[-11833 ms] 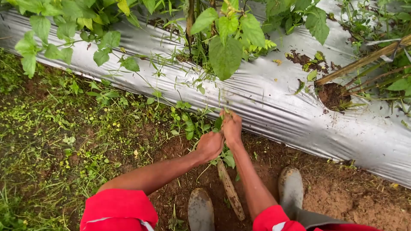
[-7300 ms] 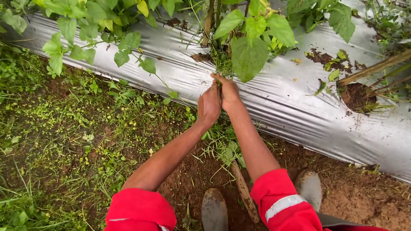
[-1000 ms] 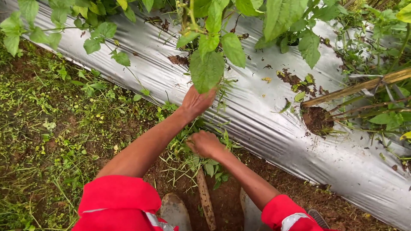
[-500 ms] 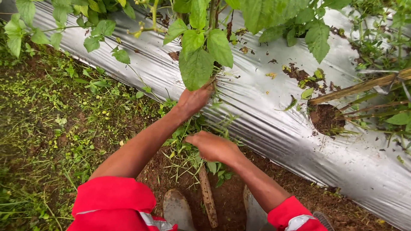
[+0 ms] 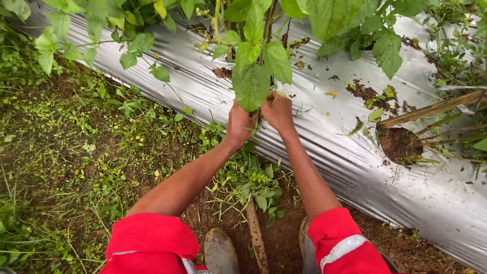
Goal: The person removes weeds from around the base of tomato plants by hand, pulling them out and placing them on the ground. Later, the person uses a small hand hoe to loosen the soil and remove additional weeds near the plastic mulch.
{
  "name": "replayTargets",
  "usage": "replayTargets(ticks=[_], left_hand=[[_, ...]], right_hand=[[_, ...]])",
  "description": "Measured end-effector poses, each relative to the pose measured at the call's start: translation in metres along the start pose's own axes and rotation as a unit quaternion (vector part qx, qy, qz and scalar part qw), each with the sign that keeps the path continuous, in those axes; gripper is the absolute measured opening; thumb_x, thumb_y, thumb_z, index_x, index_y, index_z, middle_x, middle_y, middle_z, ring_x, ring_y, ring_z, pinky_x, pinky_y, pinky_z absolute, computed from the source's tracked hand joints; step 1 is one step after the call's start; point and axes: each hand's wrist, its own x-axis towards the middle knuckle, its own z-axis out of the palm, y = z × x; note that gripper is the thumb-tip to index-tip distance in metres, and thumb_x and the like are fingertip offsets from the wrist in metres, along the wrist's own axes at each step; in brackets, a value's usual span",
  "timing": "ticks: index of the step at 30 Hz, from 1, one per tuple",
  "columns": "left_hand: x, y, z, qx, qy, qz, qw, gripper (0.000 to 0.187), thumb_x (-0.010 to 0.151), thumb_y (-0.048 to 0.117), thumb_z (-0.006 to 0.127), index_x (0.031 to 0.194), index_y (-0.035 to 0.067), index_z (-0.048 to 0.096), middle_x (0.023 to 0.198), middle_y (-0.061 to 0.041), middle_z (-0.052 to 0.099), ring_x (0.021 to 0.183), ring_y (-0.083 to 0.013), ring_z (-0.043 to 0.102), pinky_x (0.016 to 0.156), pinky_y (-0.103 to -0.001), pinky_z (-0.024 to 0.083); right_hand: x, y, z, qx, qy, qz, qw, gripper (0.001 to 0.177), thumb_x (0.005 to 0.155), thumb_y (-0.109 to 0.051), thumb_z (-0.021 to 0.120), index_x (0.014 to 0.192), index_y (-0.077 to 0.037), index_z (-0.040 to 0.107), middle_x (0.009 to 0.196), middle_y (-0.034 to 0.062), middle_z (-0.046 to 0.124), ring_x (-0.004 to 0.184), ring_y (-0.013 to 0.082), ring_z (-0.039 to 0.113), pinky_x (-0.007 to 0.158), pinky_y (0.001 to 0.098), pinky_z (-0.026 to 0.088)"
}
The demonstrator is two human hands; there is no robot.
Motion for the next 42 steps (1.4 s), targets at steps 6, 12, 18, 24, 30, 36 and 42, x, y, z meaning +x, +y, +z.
replayTargets(ticks=[6, 12, 18, 24, 30, 36, 42], left_hand=[[-0.017, 0.029, -0.01, -0.009, 0.041, -0.067, 0.997, 0.076, 0.094, 0.014, 0.072, 0.155, 0.005, 0.029, 0.116, -0.026, 0.067, 0.098, -0.04, 0.071, 0.082, -0.055, 0.063], [-0.022, 0.031, -0.001, -0.028, 0.081, -0.151, 0.985, 0.099, 0.092, 0.022, 0.077, 0.161, -0.002, 0.011, 0.123, -0.033, 0.065, 0.116, -0.0483, 0.065, 0.092, -0.064, 0.058], [0.01, -0.023, 0.028, -0.058, 0.134, -0.063, 0.987, 0.047, 0.087, 0.005, 0.074, 0.129, -0.01, 0.059, 0.108, -0.034, 0.07, 0.107, -0.0537, 0.067, 0.099, -0.065, 0.053], [0.016, -0.054, 0.043, -0.061, 0.147, -0.009, 0.987, 0.013, 0.085, 0.014, 0.079, 0.083, 0.002, 0.074, 0.07, -0.017, 0.071, 0.068, -0.0371, 0.074, 0.051, -0.046, 0.056], [-0.009, 0.006, 0.003, -0.066, 0.114, -0.028, 0.991, 0.01, 0.089, 0.007, 0.072, 0.085, -0.001, 0.068, 0.071, -0.019, 0.07, 0.066, -0.0359, 0.072, 0.054, -0.044, 0.056], [-0.005, 0.011, 0.006, -0.031, 0.067, -0.047, 0.996, 0.015, 0.084, 0.003, 0.075, 0.095, -0.007, 0.071, 0.083, -0.021, 0.064, 0.075, -0.0359, 0.072, 0.062, -0.045, 0.061], [-0.025, 0.041, 0.008, -0.046, 0.048, -0.034, 0.997, 0.019, 0.087, 0.003, 0.072, 0.103, -0.008, 0.075, 0.087, -0.029, 0.068, 0.082, -0.0442, 0.072, 0.06, -0.044, 0.06]], right_hand=[[-0.001, -0.027, 0.016, -0.062, 0.013, -0.039, 0.997, 0.028, 0.093, -0.029, 0.067, 0.081, -0.004, 0.074, 0.06, 0.014, 0.065, 0.053, 0.0253, 0.064, 0.054, 0.0379, 0.051], [-0.002, -0.031, 0.02, -0.16, 0.029, 0.031, 0.986, 0.019, 0.085, -0.008, 0.072, 0.087, 0.011, 0.069, 0.062, 0.0203, 0.063, 0.058, 0.0355, 0.065, 0.062, 0.044, 0.052], [-0.004, -0.037, 0.017, -0.15, 0.021, 0.034, 0.988, 0.021, 0.077, -0.016, 0.069, 0.08, 0.004, 0.075, 0.074, 0.0251, 0.072, 0.082, 0.053, 0.072, 0.073, 0.0595, 0.058], [0.004, -0.025, 0.018, -0.166, 0.045, 0.019, 0.985, 0.02, 0.081, -0.012, 0.069, 0.069, 0.001, 0.075, 0.067, 0.0211, 0.071, 0.075, 0.052, 0.071, 0.071, 0.0581, 0.058], [0.024, 0.035, 0.028, -0.206, 0.022, -0.04, 0.977, 0.017, 0.081, -0.015, 0.063, 0.076, -0.004, 0.076, 0.069, 0.0225, 0.071, 0.073, 0.0521, 0.071, 0.064, 0.0616, 0.057], [0.028, 0.059, 0.014, -0.083, 0.071, -0.177, 0.978, 0.033, 0.096, -0.021, 0.05, 0.085, 0.007, 0.063, 0.077, 0.0354, 0.066, 0.082, 0.0621, 0.063, 0.069, 0.0704, 0.045], [0.024, 0.067, 0.008, 0.0, 0.074, -0.209, 0.975, 0.028, 0.099, -0.021, 0.05, 0.077, -0.005, 0.056, 0.068, 0.0252, 0.06, 0.065, 0.0465, 0.062, 0.061, 0.0445, 0.048]])
